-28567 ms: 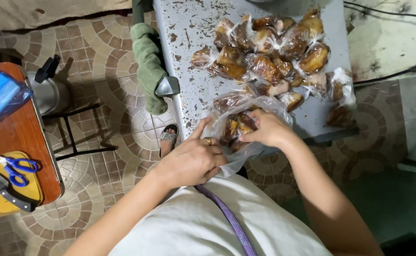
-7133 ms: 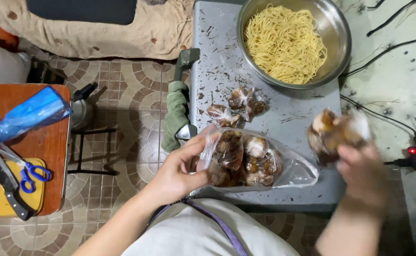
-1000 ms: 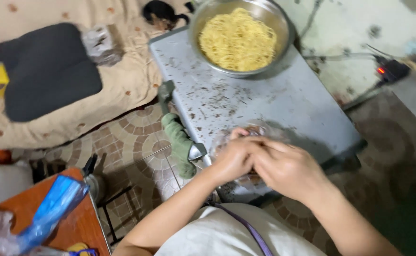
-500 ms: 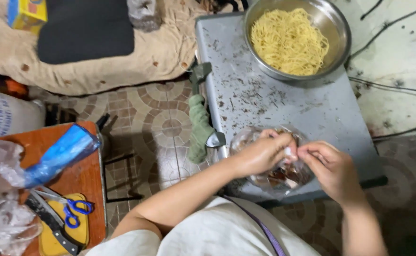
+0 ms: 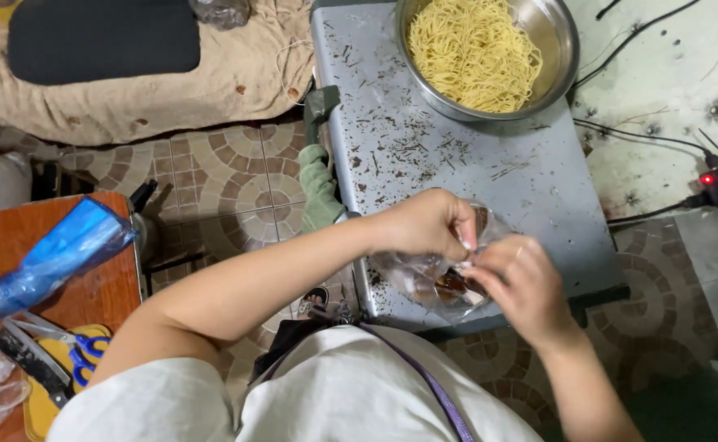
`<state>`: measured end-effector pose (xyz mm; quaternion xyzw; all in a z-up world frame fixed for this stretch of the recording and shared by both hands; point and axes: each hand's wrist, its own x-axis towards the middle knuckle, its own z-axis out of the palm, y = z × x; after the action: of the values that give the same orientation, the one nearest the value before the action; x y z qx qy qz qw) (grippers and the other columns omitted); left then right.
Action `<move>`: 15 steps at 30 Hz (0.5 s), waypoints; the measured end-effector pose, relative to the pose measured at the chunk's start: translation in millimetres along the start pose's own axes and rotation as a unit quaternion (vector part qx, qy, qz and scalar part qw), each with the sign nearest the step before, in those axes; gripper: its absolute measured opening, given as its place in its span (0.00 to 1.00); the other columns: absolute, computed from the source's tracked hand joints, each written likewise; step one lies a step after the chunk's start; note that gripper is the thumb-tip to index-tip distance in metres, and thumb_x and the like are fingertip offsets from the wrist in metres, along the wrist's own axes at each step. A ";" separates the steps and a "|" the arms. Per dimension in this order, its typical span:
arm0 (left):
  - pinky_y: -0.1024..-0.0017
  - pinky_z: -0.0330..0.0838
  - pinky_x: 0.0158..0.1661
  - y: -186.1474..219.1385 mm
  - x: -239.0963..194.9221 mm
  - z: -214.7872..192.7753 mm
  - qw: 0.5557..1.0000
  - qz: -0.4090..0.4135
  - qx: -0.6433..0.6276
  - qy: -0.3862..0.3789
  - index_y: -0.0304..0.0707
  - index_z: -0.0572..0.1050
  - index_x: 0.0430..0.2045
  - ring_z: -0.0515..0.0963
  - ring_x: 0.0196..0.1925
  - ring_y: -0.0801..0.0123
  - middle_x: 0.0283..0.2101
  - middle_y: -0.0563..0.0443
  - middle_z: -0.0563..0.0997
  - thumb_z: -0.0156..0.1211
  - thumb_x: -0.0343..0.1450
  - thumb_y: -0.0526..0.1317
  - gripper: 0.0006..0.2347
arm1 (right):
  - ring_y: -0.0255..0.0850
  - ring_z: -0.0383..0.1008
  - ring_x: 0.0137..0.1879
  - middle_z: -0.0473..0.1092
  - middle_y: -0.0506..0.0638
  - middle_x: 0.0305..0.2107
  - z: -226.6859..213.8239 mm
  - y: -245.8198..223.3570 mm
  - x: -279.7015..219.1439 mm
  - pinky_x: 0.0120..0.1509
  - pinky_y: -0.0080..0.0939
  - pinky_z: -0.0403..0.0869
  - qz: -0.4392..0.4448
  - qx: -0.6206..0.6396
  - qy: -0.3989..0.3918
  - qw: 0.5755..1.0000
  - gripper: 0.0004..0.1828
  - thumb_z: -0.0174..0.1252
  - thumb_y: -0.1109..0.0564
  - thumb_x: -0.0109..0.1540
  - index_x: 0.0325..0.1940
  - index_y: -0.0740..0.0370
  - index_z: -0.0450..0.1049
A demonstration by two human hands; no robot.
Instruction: Portioning cooked meat from a large container into individual small plastic bags for storage or sale.
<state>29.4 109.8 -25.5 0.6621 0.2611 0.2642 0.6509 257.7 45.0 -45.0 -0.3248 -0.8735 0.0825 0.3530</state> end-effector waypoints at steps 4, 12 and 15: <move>0.56 0.66 0.60 11.9 -8.7 11.5 0.868 0.240 0.433 0.042 0.39 0.82 0.26 0.82 0.28 0.69 0.24 0.53 0.82 0.70 0.66 0.31 0.02 | 0.52 0.78 0.48 0.76 0.54 0.40 -18.5 3.3 21.9 0.51 0.51 0.75 0.176 0.100 -0.064 0.977 0.11 0.61 0.63 0.62 0.49 0.64 0.77; 0.49 0.75 0.56 -27.6 1.7 13.8 0.612 0.541 0.551 0.169 0.35 0.71 0.21 0.79 0.32 0.59 0.31 0.46 0.75 0.54 0.74 0.29 0.09 | 0.46 0.71 0.48 0.73 0.62 0.36 -20.4 13.1 50.7 0.57 0.59 0.70 0.268 0.227 -0.183 0.918 0.14 0.46 0.68 0.67 0.51 0.70 0.77; 0.49 0.76 0.57 -39.0 1.3 6.4 0.582 0.519 0.586 0.221 0.39 0.71 0.21 0.75 0.30 0.66 0.30 0.51 0.72 0.55 0.73 0.31 0.08 | 0.36 0.69 0.47 0.74 0.54 0.35 -16.3 13.1 46.9 0.53 0.47 0.72 0.247 0.249 -0.124 0.928 0.09 0.53 0.67 0.65 0.48 0.67 0.77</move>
<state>34.7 106.7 -64.6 0.8437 0.1072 0.4848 -0.2042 250.0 83.1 -11.5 -0.4190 -0.7540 0.4215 0.2797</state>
